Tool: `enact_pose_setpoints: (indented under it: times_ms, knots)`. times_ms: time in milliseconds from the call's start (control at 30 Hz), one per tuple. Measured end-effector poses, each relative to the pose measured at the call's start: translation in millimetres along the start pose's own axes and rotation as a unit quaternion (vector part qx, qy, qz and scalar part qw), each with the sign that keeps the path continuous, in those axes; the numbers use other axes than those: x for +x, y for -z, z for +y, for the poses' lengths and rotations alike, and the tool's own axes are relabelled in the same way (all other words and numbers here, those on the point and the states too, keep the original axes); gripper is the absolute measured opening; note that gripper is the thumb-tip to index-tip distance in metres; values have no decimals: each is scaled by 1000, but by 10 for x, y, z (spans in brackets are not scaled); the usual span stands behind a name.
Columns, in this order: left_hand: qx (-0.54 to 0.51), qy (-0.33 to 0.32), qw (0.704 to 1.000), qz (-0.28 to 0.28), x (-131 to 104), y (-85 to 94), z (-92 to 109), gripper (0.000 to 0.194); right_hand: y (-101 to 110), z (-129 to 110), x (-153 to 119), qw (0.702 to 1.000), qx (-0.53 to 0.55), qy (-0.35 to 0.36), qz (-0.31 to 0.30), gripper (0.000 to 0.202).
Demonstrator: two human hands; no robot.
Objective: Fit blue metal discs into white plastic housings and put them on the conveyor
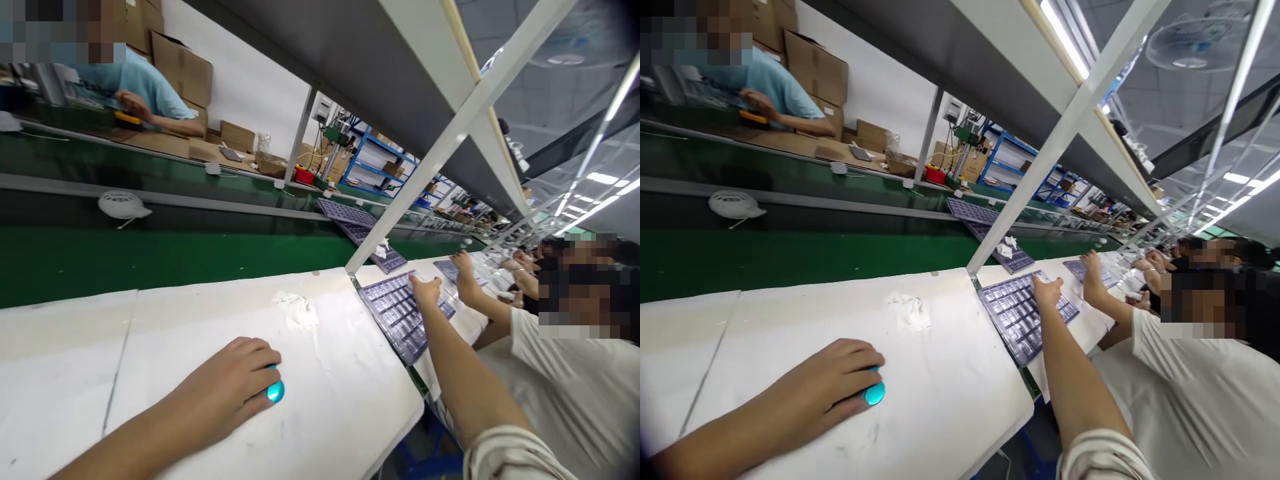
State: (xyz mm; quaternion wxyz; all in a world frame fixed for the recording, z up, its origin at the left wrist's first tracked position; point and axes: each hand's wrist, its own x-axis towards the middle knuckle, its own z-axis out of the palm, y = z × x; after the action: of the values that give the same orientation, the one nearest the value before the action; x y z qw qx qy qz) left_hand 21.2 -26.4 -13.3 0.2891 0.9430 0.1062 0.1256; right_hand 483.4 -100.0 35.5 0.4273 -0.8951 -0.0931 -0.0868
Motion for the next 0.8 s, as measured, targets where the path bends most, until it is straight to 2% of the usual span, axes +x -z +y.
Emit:
enact_pose_setpoints:
  times_ms: [100, 200, 267, 300, 333, 367, 400, 467, 500, 533, 567, 600, 667, 733, 800]
  knots:
    - [-27, 21, 999, 29, -30, 4, -9, 6, 99, -28, -348, 998, 48, 33, -28, 49]
    - [-68, 25, 995, 75, -83, 69, -8, 3, 197, -61, -1012, 981, 120, 98, -115, 74]
    - [-87, 38, 987, 130, -128, 126, 36, 15, 247, -146, -1607, 952, 175, 151, -203, 81]
    - [-108, 57, 979, 161, -146, 154, 77, 22, 266, -219, -1922, 925, 210, 184, -258, 86]
    - [-163, 85, 965, 186, -159, 179, 132, 29, 278, -310, -2228, 871, 279, 232, -332, 91]
    - [-256, 116, 938, 203, -164, 201, 197, 34, 285, -412, -2510, 824, 325, 263, -382, 91]
    - [-375, 145, 891, 213, -161, 222, 267, 36, 286, -515, -2754, 795, 345, 277, -416, 91]
    - [-606, 184, 742, 220, -140, 257, 400, 37, 282, -677, -3088, 772, 338, 300, -446, 93]
    - [-679, 193, 672, 226, -125, 275, 450, 38, 281, -719, -3171, 771, 322, 314, -451, 94]
    - [-712, 199, 630, 237, -112, 293, 482, 37, 283, -729, -3202, 775, 306, 328, -445, 93]
    - [-722, 210, 609, 254, -102, 312, 496, 37, 290, -709, -3191, 782, 285, 341, -436, 87]
    - [-719, 224, 600, 269, -96, 330, 491, 38, 301, -664, -3151, 791, 254, 349, -434, 74]
    - [-703, 248, 603, 287, -92, 359, 441, 43, 332, -530, -3043, 800, 146, 356, -461, 41]
    - [-691, 263, 607, 293, -92, 367, 367, 47, 364, -391, -2976, 772, 4, 373, -514, 21]
    - [-690, 265, 609, 287, -87, 354, 304, 49, 386, -296, -2978, 738, -93, 396, -538, 14]
